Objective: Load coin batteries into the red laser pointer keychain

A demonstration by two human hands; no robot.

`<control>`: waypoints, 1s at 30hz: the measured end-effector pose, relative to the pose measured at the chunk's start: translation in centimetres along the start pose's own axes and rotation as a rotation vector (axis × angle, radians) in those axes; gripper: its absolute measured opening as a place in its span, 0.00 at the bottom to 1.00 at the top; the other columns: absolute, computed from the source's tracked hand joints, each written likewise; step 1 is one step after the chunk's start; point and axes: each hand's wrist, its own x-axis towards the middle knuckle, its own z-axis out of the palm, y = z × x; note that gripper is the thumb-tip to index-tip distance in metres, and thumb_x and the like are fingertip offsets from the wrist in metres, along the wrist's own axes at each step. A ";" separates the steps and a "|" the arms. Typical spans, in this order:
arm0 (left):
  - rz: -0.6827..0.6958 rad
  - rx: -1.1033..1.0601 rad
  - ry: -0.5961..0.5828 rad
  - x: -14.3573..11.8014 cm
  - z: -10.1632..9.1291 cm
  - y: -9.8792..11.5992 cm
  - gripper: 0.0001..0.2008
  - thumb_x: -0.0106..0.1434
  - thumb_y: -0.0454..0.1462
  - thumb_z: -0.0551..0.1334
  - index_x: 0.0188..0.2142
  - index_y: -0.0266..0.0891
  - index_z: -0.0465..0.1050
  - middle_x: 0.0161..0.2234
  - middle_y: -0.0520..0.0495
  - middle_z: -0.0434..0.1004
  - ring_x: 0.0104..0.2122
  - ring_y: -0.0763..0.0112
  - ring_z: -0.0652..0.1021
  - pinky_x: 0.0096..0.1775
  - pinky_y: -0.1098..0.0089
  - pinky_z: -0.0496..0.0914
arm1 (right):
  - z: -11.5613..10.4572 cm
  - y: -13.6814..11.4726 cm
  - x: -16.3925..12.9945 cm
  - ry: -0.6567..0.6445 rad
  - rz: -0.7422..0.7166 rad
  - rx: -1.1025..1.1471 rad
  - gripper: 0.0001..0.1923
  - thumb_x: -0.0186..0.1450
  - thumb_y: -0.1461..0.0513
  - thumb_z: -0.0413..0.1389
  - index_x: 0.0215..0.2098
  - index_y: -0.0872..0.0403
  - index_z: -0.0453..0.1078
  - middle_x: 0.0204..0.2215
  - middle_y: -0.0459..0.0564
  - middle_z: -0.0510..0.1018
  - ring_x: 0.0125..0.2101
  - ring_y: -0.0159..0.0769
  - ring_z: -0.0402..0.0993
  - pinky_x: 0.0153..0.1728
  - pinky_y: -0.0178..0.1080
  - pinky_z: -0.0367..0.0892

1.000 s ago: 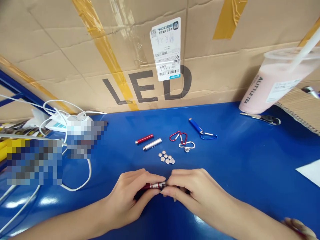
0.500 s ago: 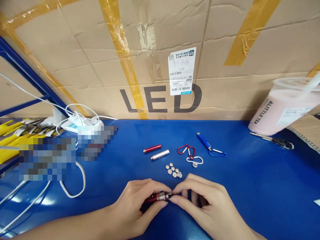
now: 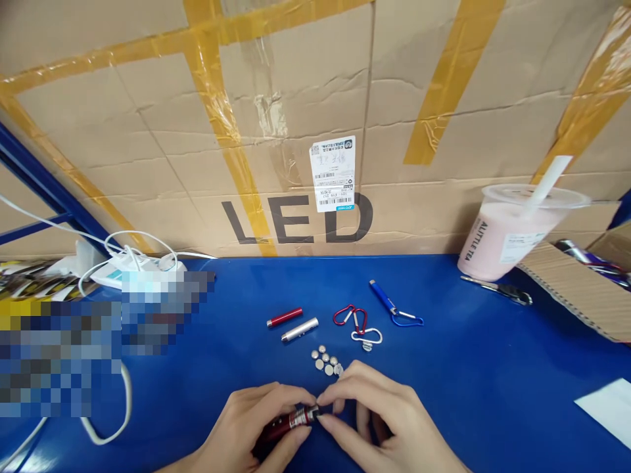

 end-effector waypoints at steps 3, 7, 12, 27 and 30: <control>-0.004 0.000 -0.005 -0.1 0.0 -0.1 0.07 0.63 0.33 0.56 0.41 0.39 0.67 0.25 0.51 0.77 0.21 0.71 0.76 0.25 0.75 0.70 | -0.1 0.2 0.0 -0.003 -0.065 -0.012 0.06 0.64 0.63 0.54 0.37 0.52 0.74 0.29 0.48 0.75 0.17 0.24 0.69 0.16 0.27 0.66; -0.046 -0.006 -0.002 -0.3 0.2 -0.2 0.07 0.66 0.35 0.55 0.43 0.40 0.68 0.27 0.50 0.77 0.23 0.71 0.76 0.26 0.75 0.70 | -0.2 0.4 -0.2 0.022 -0.123 -0.092 0.07 0.64 0.64 0.55 0.39 0.51 0.74 0.31 0.47 0.75 0.16 0.22 0.68 0.18 0.26 0.66; -0.079 -0.059 0.010 -0.2 0.2 -0.1 0.08 0.68 0.35 0.52 0.44 0.41 0.67 0.29 0.50 0.78 0.24 0.73 0.76 0.27 0.77 0.69 | -0.4 0.7 -0.4 0.095 -0.208 -0.187 0.08 0.65 0.65 0.54 0.39 0.51 0.75 0.30 0.47 0.75 0.22 0.26 0.72 0.22 0.28 0.68; -0.255 -0.290 -0.201 -0.1 -0.6 0.6 0.08 0.67 0.30 0.52 0.43 0.38 0.66 0.31 0.50 0.73 0.28 0.75 0.73 0.34 0.77 0.68 | -0.9 0.5 -1.2 0.165 -0.423 -0.441 0.12 0.68 0.69 0.48 0.42 0.50 0.71 0.31 0.44 0.77 0.24 0.25 0.73 0.22 0.29 0.65; -0.277 -0.332 -0.220 -0.1 -0.7 0.6 0.06 0.67 0.30 0.52 0.41 0.38 0.66 0.31 0.51 0.73 0.28 0.76 0.73 0.33 0.78 0.68 | -0.7 0.5 -1.2 0.165 -0.417 -0.439 0.13 0.67 0.70 0.49 0.42 0.50 0.71 0.31 0.45 0.77 0.23 0.24 0.72 0.20 0.29 0.63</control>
